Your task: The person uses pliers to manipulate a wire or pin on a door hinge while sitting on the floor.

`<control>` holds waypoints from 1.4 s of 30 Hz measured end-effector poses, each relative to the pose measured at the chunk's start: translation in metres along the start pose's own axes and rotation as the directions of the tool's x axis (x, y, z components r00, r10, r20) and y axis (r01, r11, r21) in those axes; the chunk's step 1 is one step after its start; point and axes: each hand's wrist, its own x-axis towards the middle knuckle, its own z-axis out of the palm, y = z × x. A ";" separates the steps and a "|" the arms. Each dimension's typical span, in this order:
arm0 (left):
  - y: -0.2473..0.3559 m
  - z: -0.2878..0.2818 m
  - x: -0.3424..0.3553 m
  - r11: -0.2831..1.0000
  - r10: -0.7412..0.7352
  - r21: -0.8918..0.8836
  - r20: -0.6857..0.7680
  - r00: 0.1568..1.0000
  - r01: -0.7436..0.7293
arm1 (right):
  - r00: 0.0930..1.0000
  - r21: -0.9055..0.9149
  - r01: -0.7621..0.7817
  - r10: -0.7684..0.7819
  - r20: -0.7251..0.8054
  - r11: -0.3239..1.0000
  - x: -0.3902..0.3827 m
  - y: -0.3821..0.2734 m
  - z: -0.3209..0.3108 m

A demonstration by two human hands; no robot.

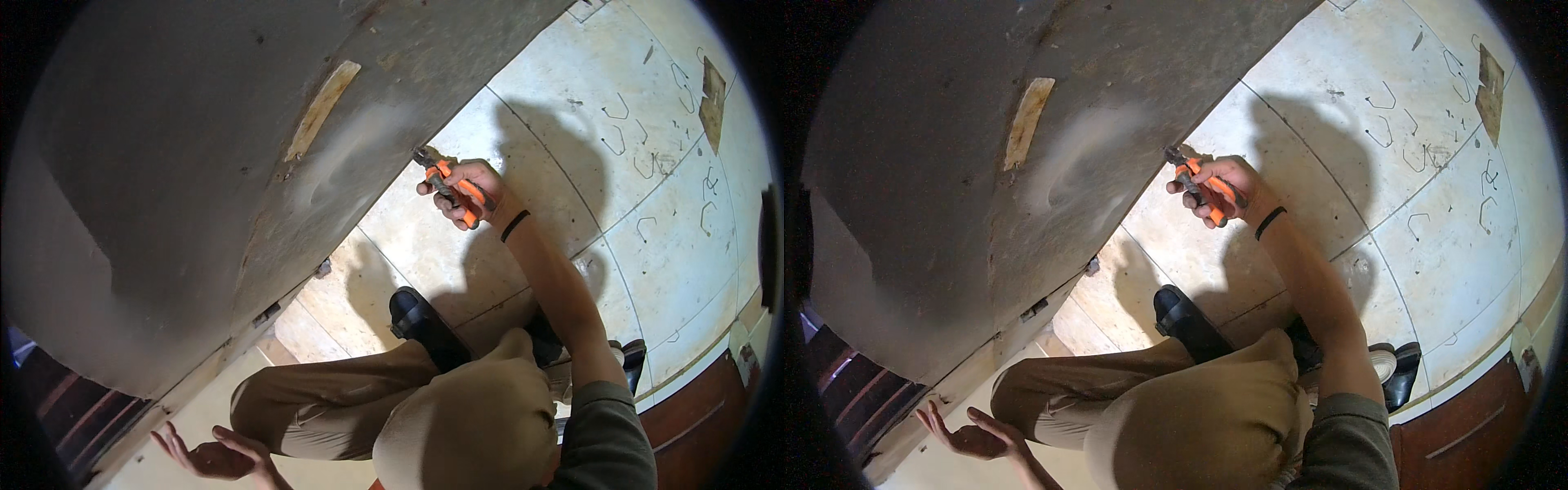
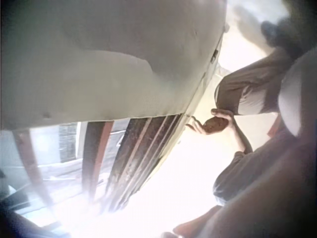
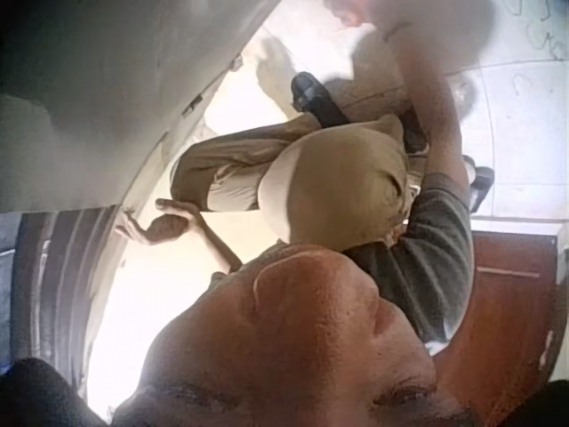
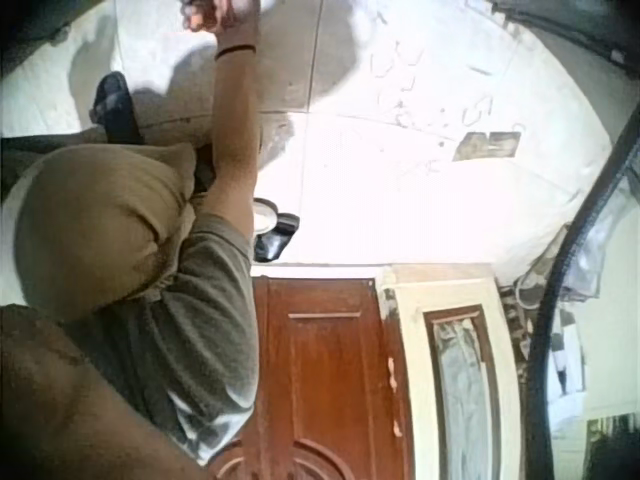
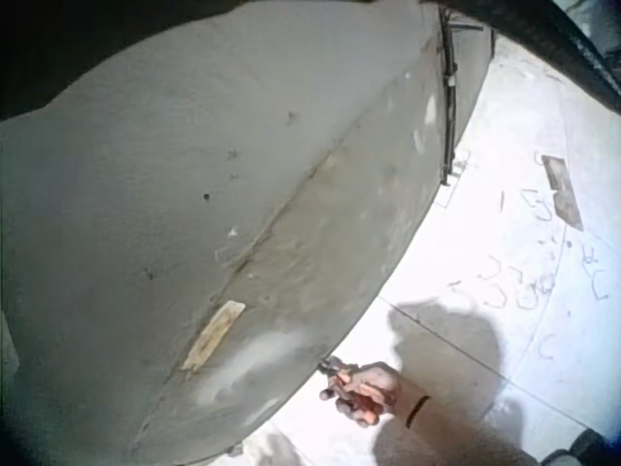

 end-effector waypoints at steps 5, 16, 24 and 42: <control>0.002 0.001 0.006 1.000 -0.003 0.013 0.015 1.000 0.003 | 0.988 -0.017 -0.145 0.144 -0.049 0.989 -0.003 -0.010 0.008; 0.048 -0.012 0.039 0.993 -0.062 0.099 -0.072 0.995 0.069 | 0.926 -0.220 -0.204 0.115 -0.359 0.954 0.011 0.015 0.061; 0.019 -0.032 -0.003 0.997 -0.081 0.000 -0.128 0.989 0.081 | 0.602 -0.729 -0.487 -0.421 -0.679 0.480 -0.014 0.024 0.100; 0.031 0.032 -0.036 0.447 0.063 -0.877 -0.165 0.984 -0.175 | 0.329 -0.461 -0.744 -0.336 -0.883 0.483 -0.150 0.058 0.252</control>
